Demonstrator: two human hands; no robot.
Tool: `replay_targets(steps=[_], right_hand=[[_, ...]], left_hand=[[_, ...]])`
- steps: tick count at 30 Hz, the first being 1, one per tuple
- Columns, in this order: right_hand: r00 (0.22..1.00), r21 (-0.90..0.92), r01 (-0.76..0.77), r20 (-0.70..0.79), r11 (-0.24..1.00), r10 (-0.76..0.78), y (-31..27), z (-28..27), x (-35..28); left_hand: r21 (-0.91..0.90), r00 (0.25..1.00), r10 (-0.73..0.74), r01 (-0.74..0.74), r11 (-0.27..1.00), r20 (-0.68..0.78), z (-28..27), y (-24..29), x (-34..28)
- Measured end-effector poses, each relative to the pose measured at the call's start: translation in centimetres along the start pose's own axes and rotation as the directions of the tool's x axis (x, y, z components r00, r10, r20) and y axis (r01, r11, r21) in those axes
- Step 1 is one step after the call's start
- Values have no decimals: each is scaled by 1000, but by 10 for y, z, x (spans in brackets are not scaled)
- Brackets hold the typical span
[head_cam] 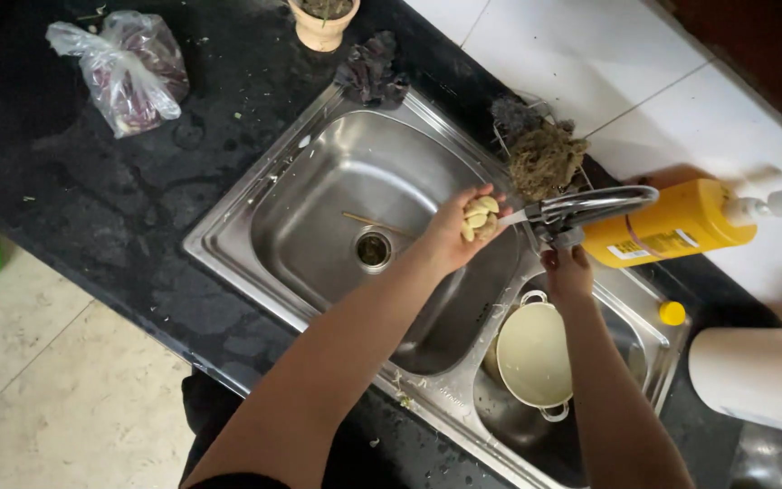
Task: Mincing peeled garlic and ginger on a wooden cutting board using a cleaver.
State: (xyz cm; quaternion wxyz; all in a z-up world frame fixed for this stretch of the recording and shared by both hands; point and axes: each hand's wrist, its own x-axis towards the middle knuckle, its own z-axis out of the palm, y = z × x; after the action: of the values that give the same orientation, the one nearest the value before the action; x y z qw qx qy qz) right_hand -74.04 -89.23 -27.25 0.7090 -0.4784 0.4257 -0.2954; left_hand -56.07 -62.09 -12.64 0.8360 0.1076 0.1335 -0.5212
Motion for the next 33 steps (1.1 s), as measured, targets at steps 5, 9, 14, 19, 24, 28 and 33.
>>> replay_targets(steps=[5, 9, 14, 19, 24, 28, 33], right_hand=[[983, -635, 68, -87, 769, -159, -21, 42, -82], [967, -186, 127, -193, 974, -163, -47, 153, -177], [974, -186, 212, -40, 959, -223, -150, 279, -309], [991, -201, 111, -54, 973, -125, -148, 304, -308], [992, -257, -51, -121, 965, 20, -143, 310, -310], [983, -286, -134, -163, 949, 89, -142, 309, -311], [945, -316, -285, -250, 905, 210, -143, 309, -308]], left_hand=[[29, 996, -8, 10, 1000, -84, 3, -11, -16], [117, 978, 113, -93, 989, -177, 2, -10, -25], [566, 942, 194, -5, 825, -274, 41, -7, -65], [925, 894, 381, 85, 370, -234, 14, 14, -40], [995, 917, 387, 76, 59, -94, -9, -7, -34], [737, 811, 237, 311, 599, -535, 114, 3, -102], [980, 936, 293, 200, 8, -193, 64, 2, -92]])
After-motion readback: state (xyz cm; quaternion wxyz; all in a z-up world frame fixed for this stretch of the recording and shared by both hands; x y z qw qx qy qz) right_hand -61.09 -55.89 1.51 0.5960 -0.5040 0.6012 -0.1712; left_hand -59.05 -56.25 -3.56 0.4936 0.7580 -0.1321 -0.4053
